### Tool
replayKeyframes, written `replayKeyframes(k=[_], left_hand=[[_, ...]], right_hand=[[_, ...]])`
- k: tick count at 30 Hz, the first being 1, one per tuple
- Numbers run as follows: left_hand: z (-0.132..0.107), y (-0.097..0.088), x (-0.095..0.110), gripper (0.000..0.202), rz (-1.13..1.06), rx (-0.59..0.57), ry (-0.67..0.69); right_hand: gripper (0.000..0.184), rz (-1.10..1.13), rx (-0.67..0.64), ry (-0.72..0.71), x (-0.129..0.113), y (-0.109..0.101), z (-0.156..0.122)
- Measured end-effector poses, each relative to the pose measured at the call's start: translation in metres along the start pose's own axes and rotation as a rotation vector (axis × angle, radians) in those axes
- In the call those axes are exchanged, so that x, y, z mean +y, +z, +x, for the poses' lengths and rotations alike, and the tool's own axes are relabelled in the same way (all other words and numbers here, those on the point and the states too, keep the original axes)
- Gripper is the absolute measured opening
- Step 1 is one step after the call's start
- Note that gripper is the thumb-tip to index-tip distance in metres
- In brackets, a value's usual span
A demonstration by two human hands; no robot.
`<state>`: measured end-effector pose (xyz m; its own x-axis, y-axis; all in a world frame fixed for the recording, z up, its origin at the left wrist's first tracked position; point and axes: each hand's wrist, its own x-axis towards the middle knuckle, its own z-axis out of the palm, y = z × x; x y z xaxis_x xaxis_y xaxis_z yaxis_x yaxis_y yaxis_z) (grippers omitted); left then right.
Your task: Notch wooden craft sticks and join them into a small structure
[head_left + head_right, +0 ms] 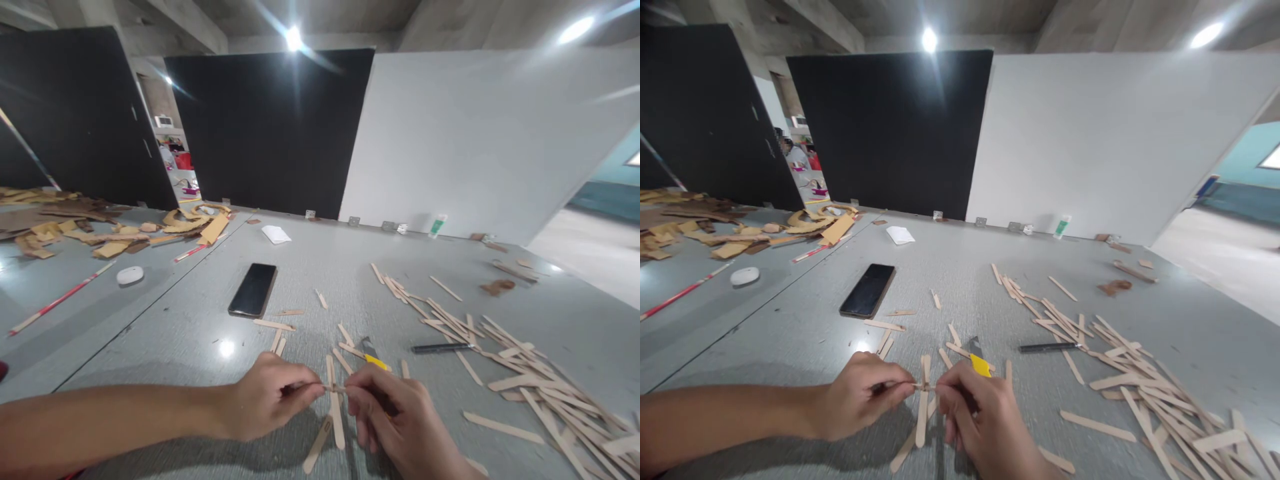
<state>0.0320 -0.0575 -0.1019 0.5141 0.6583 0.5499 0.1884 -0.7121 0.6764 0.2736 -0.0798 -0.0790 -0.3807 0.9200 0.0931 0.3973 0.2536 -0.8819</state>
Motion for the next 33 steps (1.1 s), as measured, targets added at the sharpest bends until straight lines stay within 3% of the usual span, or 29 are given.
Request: replayKeyframes(k=[4,9,33], left_hand=[[0.002,-0.002,0.001,0.027,-0.073,-0.038,-0.075],[0.001,0.0,-0.001,0.016,-0.161,-0.045,-0.165],[0.004,-0.001,0.001,0.028,-0.216,-0.089,-0.256]], right_hand=[[0.037,0.029,-0.005,0.032,-0.004,0.0,0.001],[0.038,0.088,0.008,0.097,-0.011,0.001,0.004],[0.05,0.24,-0.018,0.225,-0.013,0.003,0.006]])
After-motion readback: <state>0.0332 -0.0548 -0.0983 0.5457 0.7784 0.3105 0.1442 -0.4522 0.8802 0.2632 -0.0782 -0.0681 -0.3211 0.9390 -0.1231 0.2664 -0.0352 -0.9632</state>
